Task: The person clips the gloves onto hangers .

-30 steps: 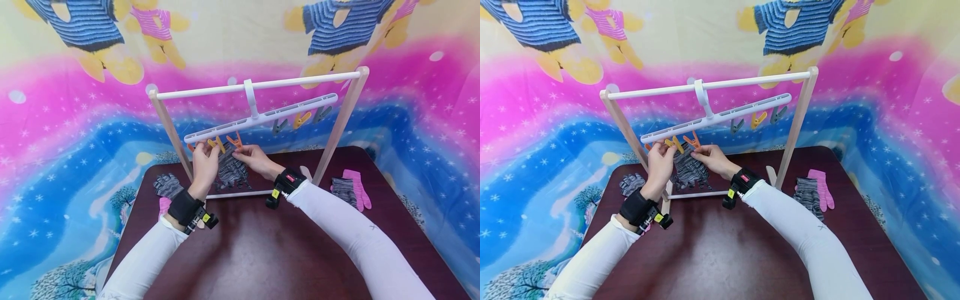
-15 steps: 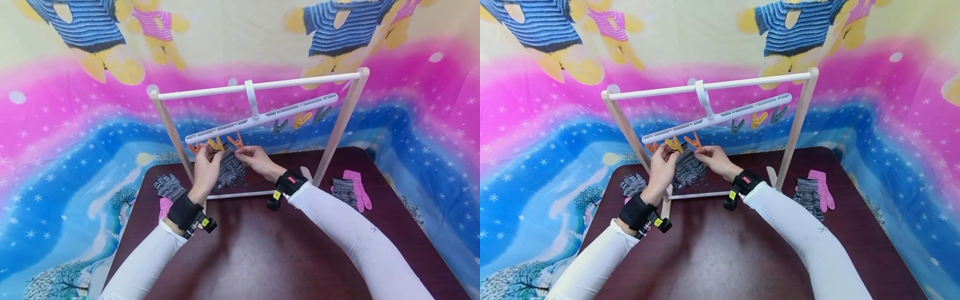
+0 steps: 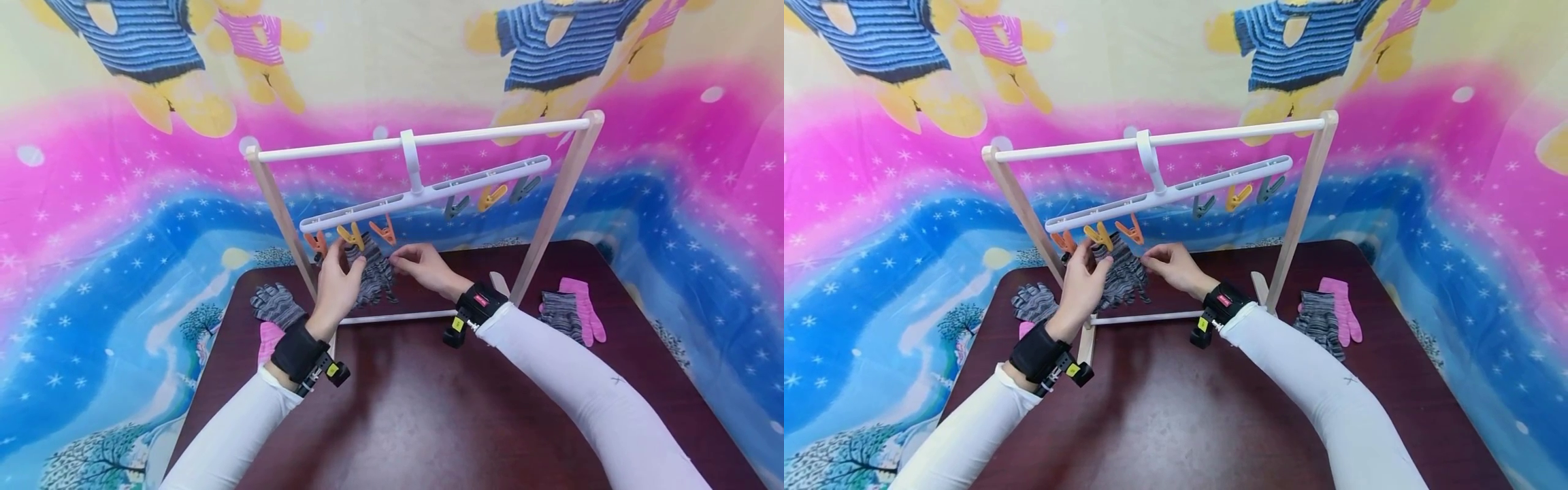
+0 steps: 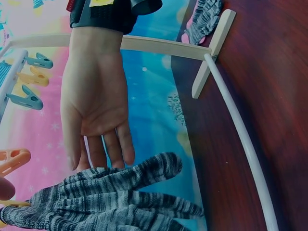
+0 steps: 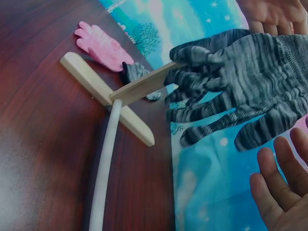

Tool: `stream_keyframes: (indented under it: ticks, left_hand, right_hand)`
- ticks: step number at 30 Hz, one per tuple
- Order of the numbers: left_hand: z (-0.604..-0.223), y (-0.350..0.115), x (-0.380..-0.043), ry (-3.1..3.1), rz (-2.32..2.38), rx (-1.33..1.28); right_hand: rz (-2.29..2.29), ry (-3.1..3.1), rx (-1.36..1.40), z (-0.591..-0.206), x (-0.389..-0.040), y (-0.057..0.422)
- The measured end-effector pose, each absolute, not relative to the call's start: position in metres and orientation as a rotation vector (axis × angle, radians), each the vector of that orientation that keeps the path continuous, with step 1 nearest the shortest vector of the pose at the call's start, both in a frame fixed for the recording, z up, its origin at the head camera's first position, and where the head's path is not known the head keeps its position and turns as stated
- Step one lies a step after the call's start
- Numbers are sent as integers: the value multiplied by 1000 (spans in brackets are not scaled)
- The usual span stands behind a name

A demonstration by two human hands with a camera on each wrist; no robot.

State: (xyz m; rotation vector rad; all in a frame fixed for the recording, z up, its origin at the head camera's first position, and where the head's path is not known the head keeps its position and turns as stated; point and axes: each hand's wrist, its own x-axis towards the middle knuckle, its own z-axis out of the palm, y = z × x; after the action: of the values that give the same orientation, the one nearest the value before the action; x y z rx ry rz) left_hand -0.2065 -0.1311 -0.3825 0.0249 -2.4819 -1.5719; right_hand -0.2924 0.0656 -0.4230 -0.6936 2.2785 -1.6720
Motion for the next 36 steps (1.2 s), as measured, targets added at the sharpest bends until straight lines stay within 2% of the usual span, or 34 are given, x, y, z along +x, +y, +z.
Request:
stream_keyframes:
  ticks: [36]
  left_hand:
    - [-404, -146, -183, -2544, -1603, -4]
  right_hand:
    - [-1618, 2350, -763, -463, -282, 97]
